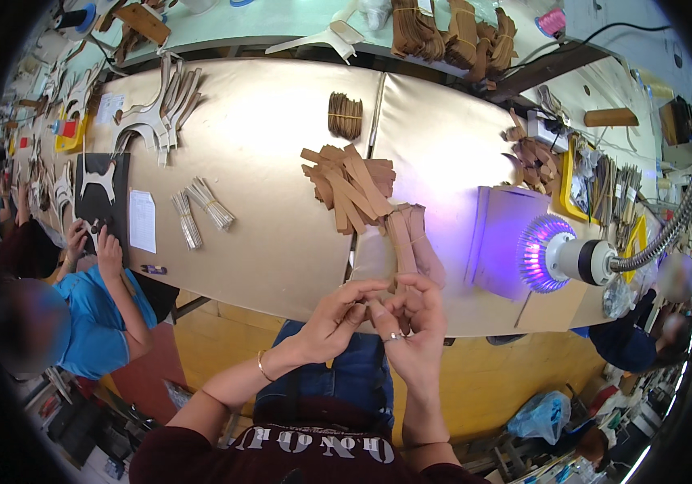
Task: The person folds small brown leather pieces by hand at a workbench, repeatedly picking up individual pieces, folding them, and placing them into a pile. A coworker across the table also handles similar pieces.
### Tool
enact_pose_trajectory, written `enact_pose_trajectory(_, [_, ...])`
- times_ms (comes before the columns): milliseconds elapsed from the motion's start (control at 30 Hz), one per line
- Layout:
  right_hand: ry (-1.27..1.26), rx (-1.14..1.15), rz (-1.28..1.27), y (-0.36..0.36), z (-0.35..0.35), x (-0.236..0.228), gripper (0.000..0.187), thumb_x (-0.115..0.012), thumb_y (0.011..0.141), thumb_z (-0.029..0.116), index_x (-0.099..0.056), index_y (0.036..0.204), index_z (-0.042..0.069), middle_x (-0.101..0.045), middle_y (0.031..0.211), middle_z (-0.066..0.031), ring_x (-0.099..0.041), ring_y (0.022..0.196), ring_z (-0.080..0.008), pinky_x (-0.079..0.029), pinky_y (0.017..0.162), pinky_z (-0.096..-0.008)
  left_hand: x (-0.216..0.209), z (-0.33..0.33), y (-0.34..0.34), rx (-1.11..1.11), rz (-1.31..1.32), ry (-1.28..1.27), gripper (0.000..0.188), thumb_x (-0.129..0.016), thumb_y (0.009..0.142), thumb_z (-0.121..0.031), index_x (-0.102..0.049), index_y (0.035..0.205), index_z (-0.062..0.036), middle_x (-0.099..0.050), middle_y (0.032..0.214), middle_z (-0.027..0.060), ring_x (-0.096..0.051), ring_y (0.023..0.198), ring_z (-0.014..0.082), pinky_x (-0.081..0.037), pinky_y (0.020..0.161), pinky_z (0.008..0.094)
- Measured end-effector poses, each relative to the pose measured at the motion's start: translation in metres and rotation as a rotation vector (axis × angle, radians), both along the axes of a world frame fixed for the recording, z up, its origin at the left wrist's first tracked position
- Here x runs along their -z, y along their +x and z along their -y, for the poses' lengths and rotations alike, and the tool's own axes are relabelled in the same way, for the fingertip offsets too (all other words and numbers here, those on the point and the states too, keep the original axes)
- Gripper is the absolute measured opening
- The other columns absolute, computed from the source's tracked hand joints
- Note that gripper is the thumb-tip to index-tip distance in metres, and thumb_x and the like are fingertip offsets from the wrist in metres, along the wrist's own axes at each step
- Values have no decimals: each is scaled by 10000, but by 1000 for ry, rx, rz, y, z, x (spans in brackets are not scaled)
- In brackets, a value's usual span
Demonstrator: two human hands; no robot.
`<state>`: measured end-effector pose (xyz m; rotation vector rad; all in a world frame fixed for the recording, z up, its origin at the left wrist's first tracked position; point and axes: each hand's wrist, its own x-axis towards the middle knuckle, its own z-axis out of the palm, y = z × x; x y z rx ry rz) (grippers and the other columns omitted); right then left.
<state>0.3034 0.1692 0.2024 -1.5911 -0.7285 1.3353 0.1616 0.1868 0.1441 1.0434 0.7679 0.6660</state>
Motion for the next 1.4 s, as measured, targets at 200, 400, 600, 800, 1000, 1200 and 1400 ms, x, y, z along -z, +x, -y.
enact_pose_trajectory(200, [-105,-136,-99,3,-2,1,338,-660,876,-43,-555,1189,29,-588,776,33,-516,682,-14,-399,596,-177,-1,4,-20,101,-74,-24,371,-549,987,-171,-513,1330,-34,-609,1167,175,-632,951,293,-491,858,365])
enact_pose_trajectory(400, [-114,-247,-76,3,0,-3,381,-684,884,0,-530,1232,20,-575,729,34,-502,639,-16,-394,566,-190,11,0,-33,208,-160,166,350,-651,912,-259,-583,1170,-32,-626,906,156,-604,855,343,-470,783,426])
enact_pose_trajectory(600, [-123,-301,-99,1,4,-1,475,-692,877,-9,-474,1298,12,-623,793,-15,-552,710,-38,-424,635,-195,26,16,-31,244,-44,136,365,-713,877,-345,-564,998,-35,-559,782,113,-593,795,311,-468,647,381])
enact_pose_trajectory(800, [-46,-266,-21,-1,6,0,454,-694,891,39,-497,1300,12,-640,764,3,-500,656,-31,-368,591,-197,23,23,-16,51,-133,202,257,-696,911,-245,-590,1039,-49,-549,812,88,-570,672,229,-437,574,324])
enact_pose_trajectory(1000, [44,-330,49,9,5,8,453,-682,933,151,-511,1328,10,-677,817,-1,-508,675,-51,-378,612,-212,23,19,-20,195,16,-155,182,-569,958,-184,-602,1062,-38,-468,787,35,-451,653,136,-390,594,297])
enact_pose_trajectory(1200, [159,-202,335,4,5,29,340,-712,898,161,-635,1215,65,-663,967,-43,-589,868,-137,-430,733,-271,18,14,-18,57,242,-335,184,-475,959,-114,-542,1112,-38,-493,873,1,-411,797,83,-371,680,272])
enact_pose_trajectory(1400, [192,-220,384,-9,11,40,191,-738,867,117,-687,1020,15,-656,1025,-69,-608,897,-168,-475,817,-308,17,15,-17,34,150,-345,260,-497,950,-110,-525,1188,-8,-529,951,0,-462,835,78,-409,748,255])
